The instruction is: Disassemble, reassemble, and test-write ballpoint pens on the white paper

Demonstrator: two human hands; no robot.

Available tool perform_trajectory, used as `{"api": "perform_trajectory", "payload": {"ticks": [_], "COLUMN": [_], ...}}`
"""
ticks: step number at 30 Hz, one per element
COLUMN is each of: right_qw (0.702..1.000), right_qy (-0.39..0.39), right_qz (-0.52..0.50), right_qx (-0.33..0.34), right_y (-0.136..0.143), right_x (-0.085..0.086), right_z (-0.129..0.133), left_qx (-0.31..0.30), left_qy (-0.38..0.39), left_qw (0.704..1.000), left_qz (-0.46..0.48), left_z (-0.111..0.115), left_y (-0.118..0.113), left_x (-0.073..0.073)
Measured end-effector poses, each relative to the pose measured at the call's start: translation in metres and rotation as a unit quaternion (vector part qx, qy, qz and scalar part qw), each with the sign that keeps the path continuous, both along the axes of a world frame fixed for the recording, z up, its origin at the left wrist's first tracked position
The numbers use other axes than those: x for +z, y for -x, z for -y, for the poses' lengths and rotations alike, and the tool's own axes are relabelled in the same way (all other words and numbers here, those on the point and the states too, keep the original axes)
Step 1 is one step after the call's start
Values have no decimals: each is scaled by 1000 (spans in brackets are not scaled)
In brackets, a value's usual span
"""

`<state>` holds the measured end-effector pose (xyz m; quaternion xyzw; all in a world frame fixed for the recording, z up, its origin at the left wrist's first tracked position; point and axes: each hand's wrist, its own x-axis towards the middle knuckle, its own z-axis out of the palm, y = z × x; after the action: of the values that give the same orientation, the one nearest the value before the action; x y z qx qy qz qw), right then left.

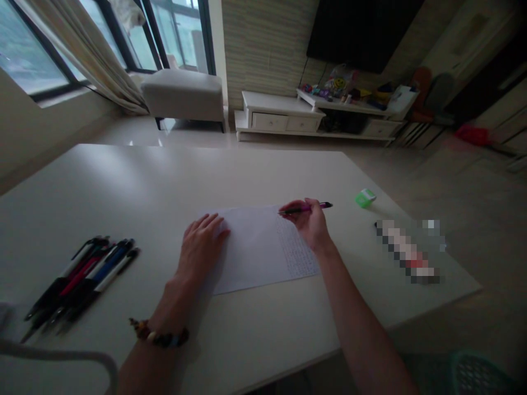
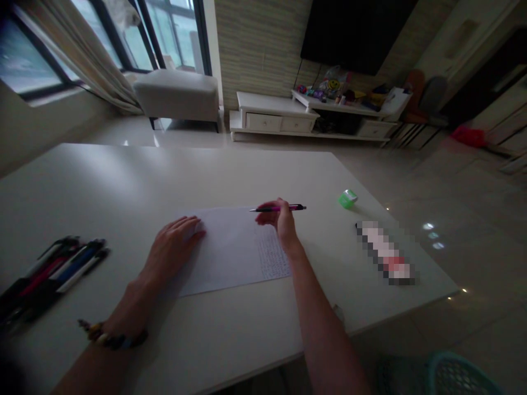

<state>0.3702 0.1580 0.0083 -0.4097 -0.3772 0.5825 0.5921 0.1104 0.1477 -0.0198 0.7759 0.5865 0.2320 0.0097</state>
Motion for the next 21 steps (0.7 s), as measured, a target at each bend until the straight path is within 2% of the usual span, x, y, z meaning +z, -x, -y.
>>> {"api": "perform_trajectory", "payload": {"ticks": [3, 6, 11, 16, 21], "right_qw": [991, 967, 949, 918, 892], "right_qy": [-5, -51, -68, -76, -75], "right_qz": [130, 235, 295, 350, 406], "right_qx": [-32, -78, -85, -170, -184], "right_y": [4, 5, 5, 12, 17], "right_x": [-9, -16, -24, -33, -39], "right_z": [-2, -3, -4, -8, -13], "left_qx": [-26, -27, -12, -9, -8], "left_qy": [14, 12, 5, 10, 12], "left_qw": [1000, 1000, 1000, 1000, 1000], "left_qz": [2, 6, 8, 10, 18], "left_z": [-2, -2, -1, 0, 0], "left_y": [2, 2, 0, -1, -3], "left_x": [-4, -5, -3, -2, -2]}}
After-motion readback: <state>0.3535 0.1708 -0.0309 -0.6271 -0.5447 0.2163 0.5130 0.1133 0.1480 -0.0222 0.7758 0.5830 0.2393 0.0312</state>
